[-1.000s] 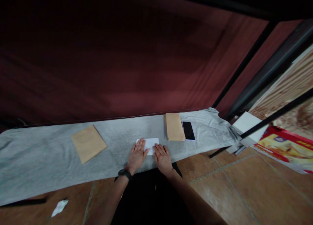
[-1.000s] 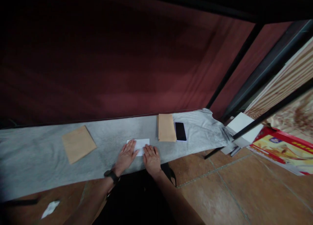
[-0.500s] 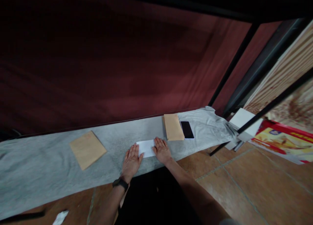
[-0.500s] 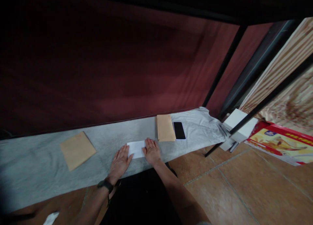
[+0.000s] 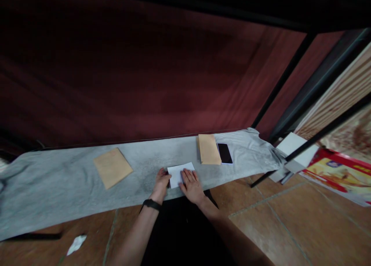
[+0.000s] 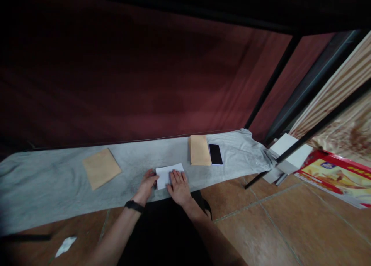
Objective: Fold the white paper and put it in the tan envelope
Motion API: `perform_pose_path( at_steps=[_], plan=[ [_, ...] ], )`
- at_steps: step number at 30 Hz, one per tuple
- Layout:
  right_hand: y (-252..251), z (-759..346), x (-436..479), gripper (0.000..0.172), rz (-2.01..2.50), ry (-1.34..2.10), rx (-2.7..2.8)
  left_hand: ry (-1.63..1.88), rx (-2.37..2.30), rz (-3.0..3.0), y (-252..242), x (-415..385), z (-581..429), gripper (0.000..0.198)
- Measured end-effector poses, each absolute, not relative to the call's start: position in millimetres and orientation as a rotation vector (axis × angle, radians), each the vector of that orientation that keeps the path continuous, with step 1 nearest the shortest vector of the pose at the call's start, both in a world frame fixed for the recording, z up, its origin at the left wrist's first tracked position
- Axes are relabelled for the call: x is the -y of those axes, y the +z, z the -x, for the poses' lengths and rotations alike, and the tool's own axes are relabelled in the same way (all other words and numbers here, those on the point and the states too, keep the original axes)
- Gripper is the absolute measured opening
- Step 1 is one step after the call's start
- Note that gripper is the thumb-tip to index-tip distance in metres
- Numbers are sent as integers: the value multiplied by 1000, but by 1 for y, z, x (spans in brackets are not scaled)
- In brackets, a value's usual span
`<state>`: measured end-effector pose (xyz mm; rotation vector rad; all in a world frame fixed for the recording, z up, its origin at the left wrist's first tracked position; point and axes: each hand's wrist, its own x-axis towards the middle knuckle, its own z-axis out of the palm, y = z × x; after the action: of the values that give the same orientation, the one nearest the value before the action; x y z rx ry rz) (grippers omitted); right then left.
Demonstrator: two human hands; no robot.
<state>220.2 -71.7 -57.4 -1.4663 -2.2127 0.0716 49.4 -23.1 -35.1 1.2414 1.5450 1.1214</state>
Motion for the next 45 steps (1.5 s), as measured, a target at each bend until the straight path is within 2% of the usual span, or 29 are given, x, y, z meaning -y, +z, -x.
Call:
perform_pose_path(
  at_steps=[2,4,8,10,14,17,20,23,26,30,33,37,41,45],
  plan=[
    [-58,-215,80,69,1365,95,2295,1115,-1566,-1109,-32,25,-52,59],
    [-55,-211,83,72,1321,133,2313,1123,-1550,-998,-26,25,-55,60],
    [-36,-206,72,48,1310,365,2009,1186,-1453,-900,-6,23,-60,52],
    [-22,-204,60,42,1279,568,1703,1249,-1411,-850,1,23,-59,47],
    [-8,-195,37,45,1140,923,1111,1248,-1453,-787,0,29,-54,51],
    [-19,-191,29,43,1134,989,971,1205,-1456,-805,-11,33,-52,54],
    [-40,-198,27,40,1270,967,1008,1221,-1486,-835,-19,30,-46,67],
    [-54,-213,29,44,1361,920,1030,1225,-1532,-943,-23,20,-34,80],
    [-56,-226,35,46,1483,663,1262,1127,-1585,-1200,-27,8,-23,84],
    [-54,-224,43,44,1530,239,1891,998,-1726,-1480,-30,1,-19,79],
    [-56,-216,48,46,1497,156,2141,963,-1868,-1696,-31,8,-24,68],
    [-61,-212,50,52,1544,126,2211,857,-1948,-2054,-35,27,-48,52],
    [-62,-213,51,55,1561,128,2266,608,-1664,-2346,-43,41,-78,55],
    [-63,-212,52,57,1579,111,2265,534,-1681,-2411,-48,45,-82,62]
  ],
)
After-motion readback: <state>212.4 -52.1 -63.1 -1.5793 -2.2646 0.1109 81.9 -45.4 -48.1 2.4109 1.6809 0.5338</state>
